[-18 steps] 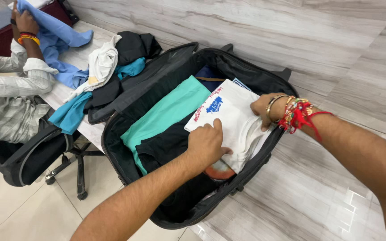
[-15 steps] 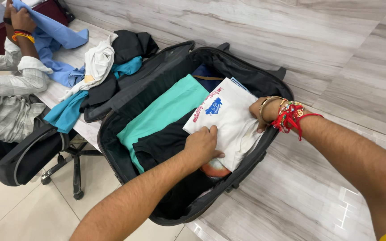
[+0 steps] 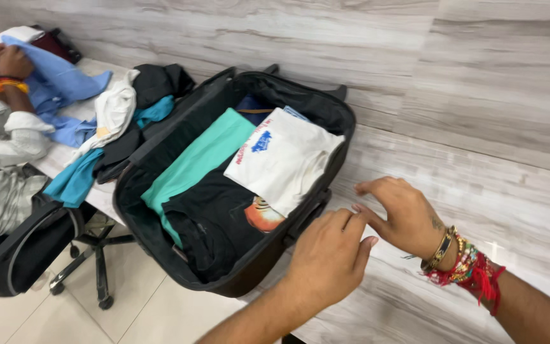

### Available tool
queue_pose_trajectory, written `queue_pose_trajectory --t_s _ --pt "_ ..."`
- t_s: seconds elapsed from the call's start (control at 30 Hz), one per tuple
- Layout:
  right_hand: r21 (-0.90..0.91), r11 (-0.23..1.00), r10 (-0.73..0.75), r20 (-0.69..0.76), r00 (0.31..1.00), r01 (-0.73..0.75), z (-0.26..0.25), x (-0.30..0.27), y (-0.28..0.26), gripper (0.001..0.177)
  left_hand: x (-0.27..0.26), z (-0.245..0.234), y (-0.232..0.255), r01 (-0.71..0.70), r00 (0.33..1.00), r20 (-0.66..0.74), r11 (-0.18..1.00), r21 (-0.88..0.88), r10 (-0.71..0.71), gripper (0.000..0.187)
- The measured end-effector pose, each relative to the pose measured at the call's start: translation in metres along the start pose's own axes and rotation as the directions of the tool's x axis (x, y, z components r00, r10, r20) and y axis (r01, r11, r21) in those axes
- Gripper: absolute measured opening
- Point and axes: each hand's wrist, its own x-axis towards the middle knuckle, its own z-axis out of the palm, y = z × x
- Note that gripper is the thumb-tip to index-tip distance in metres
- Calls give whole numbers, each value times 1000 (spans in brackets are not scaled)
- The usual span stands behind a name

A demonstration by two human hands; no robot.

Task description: The person folds a black t-shirt and a pair of grey shorts and places them inside a suitcase.

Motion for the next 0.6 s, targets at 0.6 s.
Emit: queue_pose_trajectory --t_s 0.6 --pt "-394 264 743 -498 446 -880 -146 -383 83 37 38 355 142 -295 863 414 954 -51 289 81"
